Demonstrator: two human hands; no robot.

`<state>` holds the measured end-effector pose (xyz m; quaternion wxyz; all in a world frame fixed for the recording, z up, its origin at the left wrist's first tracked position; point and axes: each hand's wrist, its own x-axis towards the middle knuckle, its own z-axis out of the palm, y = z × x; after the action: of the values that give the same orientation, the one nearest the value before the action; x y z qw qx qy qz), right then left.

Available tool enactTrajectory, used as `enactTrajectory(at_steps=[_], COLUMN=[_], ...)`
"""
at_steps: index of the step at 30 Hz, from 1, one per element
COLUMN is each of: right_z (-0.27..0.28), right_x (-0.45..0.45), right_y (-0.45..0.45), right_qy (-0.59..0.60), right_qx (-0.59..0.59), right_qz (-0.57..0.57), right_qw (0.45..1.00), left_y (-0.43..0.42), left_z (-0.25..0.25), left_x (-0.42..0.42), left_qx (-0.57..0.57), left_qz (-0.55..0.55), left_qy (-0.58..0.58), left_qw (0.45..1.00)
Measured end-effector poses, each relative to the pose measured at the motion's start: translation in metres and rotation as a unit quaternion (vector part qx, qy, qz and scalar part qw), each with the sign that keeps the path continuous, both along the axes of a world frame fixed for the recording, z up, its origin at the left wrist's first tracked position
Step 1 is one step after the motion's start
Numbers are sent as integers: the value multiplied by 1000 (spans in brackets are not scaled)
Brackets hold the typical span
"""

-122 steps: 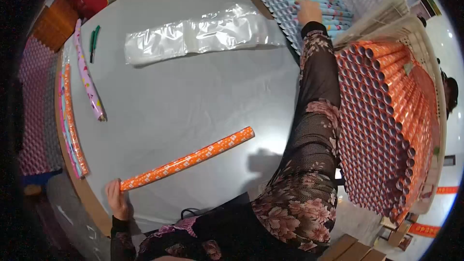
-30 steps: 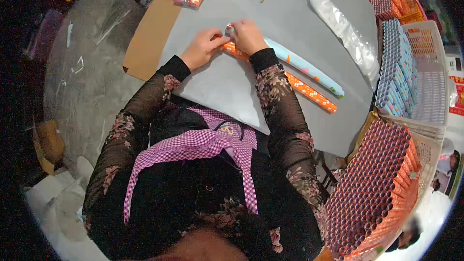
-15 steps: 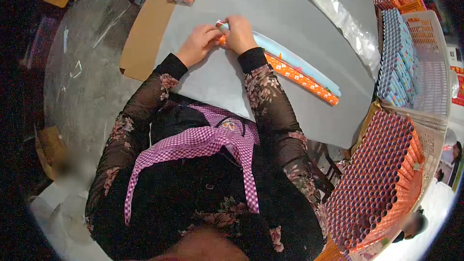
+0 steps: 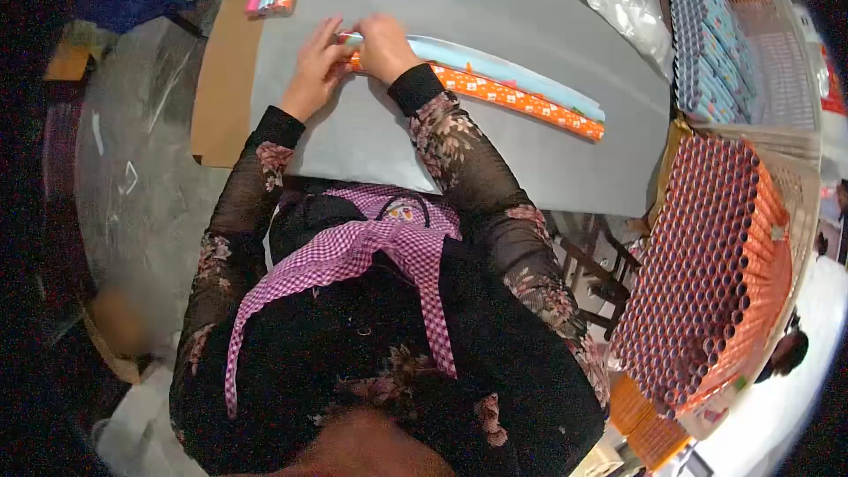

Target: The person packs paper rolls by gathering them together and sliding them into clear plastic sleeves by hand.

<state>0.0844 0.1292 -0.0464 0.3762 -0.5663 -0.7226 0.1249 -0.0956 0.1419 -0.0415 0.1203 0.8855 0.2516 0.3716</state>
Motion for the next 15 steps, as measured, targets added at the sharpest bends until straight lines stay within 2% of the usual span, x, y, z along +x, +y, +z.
enactTrajectory(at_steps=[1,4,10,11,12,15], right_z=[-2,3,27,26,29,42], right_x=[1,3,50,63,77,99], right_y=[0,-4,-27,-32,-36,-60], right_qy=[0,-20,-29,-55,-39,-7], right_qx=[1,-5,-103,-70,-135,-195], right_qz=[-8,3,27,35,32,18], right_qw=[1000,1000,994,995,990,981], left_y=[3,9,8,8,6,4], left_z=[-4,-13,-11,-13,-11,-6], left_x=[1,0,0,-1,0,-2], left_qx=[1,-121,-89,-94,-88,-125], left_qz=[-8,-66,-61,-59,-59,-54], left_qy=[0,-24,-29,-33,-43,-2], left_qw=[1000,990,994,993,993,991])
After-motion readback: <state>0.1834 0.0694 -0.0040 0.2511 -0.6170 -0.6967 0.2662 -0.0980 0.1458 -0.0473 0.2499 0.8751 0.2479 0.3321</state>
